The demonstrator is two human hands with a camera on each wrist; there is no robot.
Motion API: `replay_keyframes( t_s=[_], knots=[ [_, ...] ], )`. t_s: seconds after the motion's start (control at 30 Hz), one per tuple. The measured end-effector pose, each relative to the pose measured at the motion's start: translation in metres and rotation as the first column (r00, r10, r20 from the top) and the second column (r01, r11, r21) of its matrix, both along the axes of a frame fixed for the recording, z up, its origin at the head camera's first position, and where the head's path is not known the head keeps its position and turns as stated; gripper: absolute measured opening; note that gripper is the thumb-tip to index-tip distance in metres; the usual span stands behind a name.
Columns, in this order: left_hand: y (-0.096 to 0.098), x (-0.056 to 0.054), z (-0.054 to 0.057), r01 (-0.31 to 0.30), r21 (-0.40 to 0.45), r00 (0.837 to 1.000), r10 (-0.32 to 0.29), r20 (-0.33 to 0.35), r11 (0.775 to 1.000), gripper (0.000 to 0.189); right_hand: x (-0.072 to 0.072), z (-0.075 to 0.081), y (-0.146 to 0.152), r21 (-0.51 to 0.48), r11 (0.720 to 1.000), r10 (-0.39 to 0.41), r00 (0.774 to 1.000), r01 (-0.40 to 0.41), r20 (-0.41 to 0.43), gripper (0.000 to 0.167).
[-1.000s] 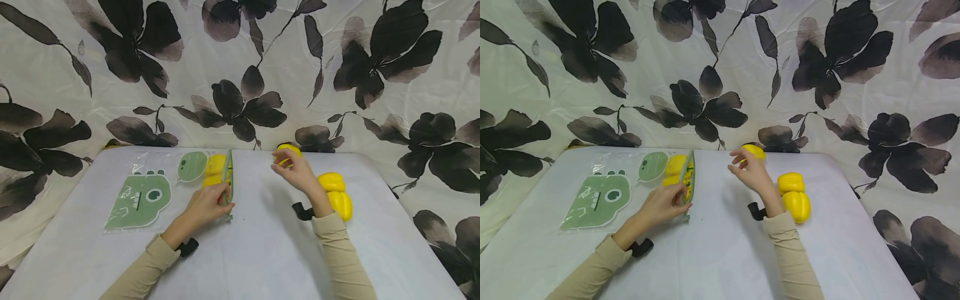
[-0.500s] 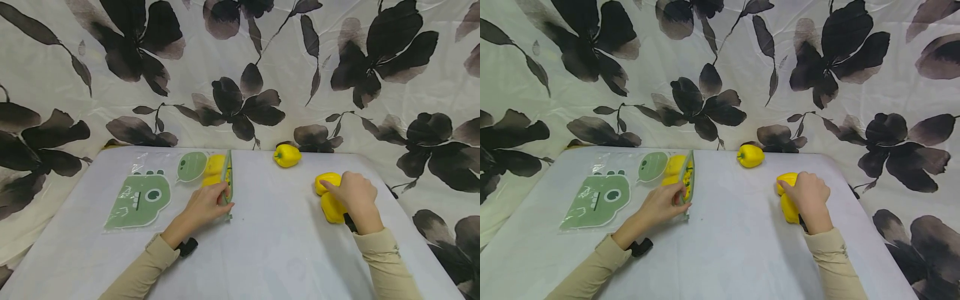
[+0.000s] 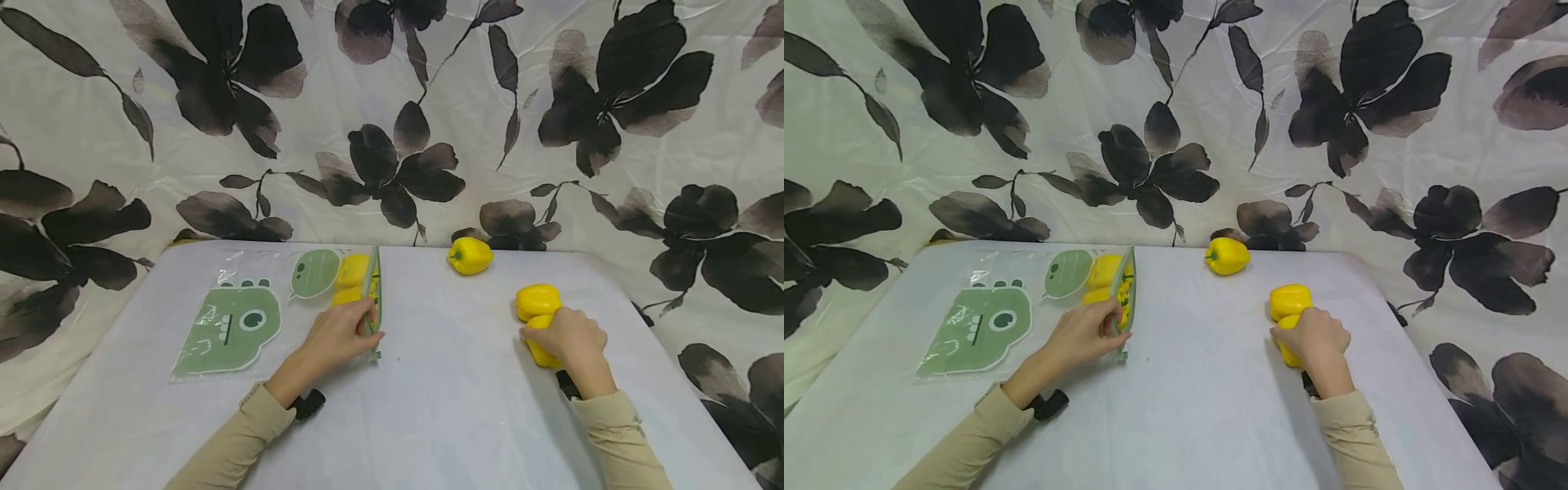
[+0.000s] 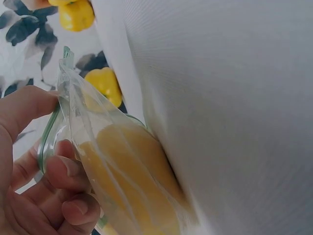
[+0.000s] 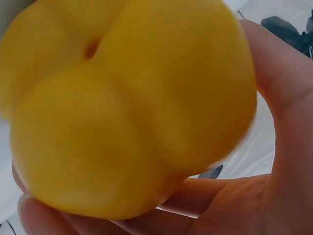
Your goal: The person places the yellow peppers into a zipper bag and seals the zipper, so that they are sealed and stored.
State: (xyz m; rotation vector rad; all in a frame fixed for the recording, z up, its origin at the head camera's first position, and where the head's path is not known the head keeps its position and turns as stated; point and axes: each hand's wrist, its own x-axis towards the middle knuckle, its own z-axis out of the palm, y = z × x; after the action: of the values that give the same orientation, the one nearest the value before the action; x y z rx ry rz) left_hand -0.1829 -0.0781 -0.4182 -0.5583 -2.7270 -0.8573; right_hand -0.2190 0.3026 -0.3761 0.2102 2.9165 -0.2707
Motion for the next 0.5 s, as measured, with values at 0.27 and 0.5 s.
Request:
replay_keyframes(
  t_s=[0.27, 0.5],
  knots=[
    [0.001, 0.000, 0.002, 0.000, -0.003, 1.000, 0.000, 0.013, 1.000, 0.031, 0.001, 0.016, -0.002, -0.031, 0.999, 0.015, 1.000, -0.015, 0.006, 0.074],
    [0.000, 0.001, 0.005, 0.005, 0.003, 1.000, -0.005, 0.017, 1.000, 0.030, -0.001, 0.045, -0.015, -0.136, 0.989, 0.060, 0.998, -0.064, -0.036, 0.080]
  ],
)
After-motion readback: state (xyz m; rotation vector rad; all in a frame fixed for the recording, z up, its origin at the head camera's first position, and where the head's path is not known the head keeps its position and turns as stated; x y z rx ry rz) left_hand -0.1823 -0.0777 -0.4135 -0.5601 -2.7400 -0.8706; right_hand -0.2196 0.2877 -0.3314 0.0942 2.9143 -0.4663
